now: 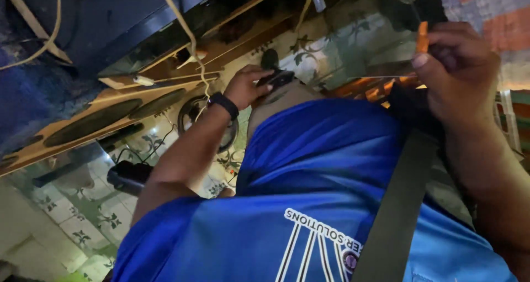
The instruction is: The recorder retrieves a fiber optic connector and other components from a bag and installs them onto a network terminal.
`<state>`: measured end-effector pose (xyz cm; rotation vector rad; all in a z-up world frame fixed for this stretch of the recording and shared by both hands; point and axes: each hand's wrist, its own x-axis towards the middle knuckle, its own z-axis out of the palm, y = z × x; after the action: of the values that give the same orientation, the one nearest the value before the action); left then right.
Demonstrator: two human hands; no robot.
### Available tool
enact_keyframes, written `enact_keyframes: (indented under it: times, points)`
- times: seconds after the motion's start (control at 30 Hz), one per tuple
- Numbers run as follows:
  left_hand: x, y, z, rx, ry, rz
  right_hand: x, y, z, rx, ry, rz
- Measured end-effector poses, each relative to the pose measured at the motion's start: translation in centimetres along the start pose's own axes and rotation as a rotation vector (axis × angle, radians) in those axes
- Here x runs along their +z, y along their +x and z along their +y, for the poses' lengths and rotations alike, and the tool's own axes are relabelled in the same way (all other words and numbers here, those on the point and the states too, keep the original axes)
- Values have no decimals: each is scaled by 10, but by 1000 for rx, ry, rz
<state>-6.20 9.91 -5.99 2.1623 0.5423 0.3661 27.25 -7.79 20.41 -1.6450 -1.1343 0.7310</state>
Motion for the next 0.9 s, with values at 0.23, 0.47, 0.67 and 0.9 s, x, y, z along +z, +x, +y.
enact_keyframes:
  times: [0.23,0.47,0.67,0.9]
  points:
    - [49,3,-26,-395,-32,-88,7,7,4,0,131,-62]
    - [46,6,-15,-317,250,-93,4,12,9,-18,52,-42]
    - [19,-46,-37,-452,-284,-81,-3,9,15,4,125,-59]
    - [4,-76,15,-500,-209,-54,-3,11,12,0,102,-51]
